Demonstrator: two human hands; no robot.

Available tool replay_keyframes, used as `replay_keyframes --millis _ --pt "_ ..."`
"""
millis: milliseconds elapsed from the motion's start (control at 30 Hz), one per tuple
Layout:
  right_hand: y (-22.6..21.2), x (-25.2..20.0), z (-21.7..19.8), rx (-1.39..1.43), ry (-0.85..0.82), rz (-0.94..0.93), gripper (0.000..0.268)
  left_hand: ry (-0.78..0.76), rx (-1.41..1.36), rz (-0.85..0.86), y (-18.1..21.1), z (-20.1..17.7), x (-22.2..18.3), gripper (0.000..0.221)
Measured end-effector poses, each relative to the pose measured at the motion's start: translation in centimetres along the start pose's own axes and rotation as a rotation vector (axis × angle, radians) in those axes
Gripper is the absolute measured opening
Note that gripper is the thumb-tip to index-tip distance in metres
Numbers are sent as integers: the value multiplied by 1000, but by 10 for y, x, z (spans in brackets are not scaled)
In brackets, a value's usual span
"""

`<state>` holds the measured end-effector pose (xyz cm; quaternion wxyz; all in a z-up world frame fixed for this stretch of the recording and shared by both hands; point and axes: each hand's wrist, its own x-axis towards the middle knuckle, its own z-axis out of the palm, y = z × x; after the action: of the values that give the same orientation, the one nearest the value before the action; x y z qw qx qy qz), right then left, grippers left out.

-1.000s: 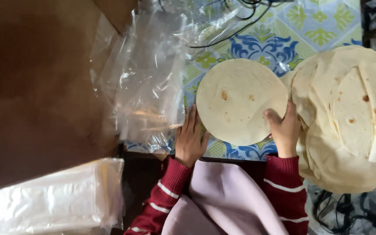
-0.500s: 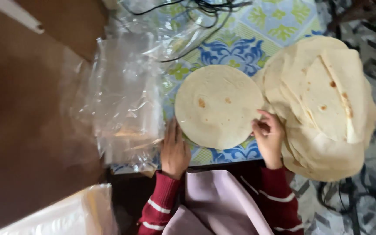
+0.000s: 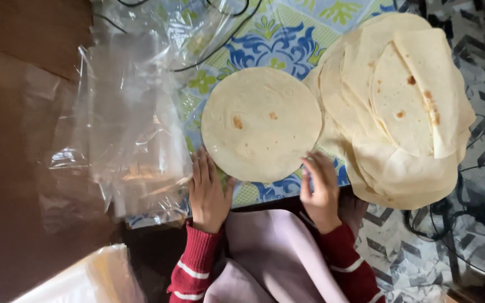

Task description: The person packages individual tortillas by hand, placing each one into a clear plastic bag on a table and smoothing the bags flat.

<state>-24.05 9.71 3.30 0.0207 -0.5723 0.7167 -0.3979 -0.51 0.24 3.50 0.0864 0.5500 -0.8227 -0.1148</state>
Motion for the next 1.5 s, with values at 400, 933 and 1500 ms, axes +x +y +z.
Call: replay_keyframes --millis 400,933,1500 --pt "-33 12 10 -259 -299 -133 56 63 36 24 -7 14 -4 86" --pt "-18 0 19 -357 -355 -135 59 86 -182 124 14 -17 22 63" --pt "-14 -1 20 -333 -368 -113 69 334 -202 -165 -58 53 218 20"
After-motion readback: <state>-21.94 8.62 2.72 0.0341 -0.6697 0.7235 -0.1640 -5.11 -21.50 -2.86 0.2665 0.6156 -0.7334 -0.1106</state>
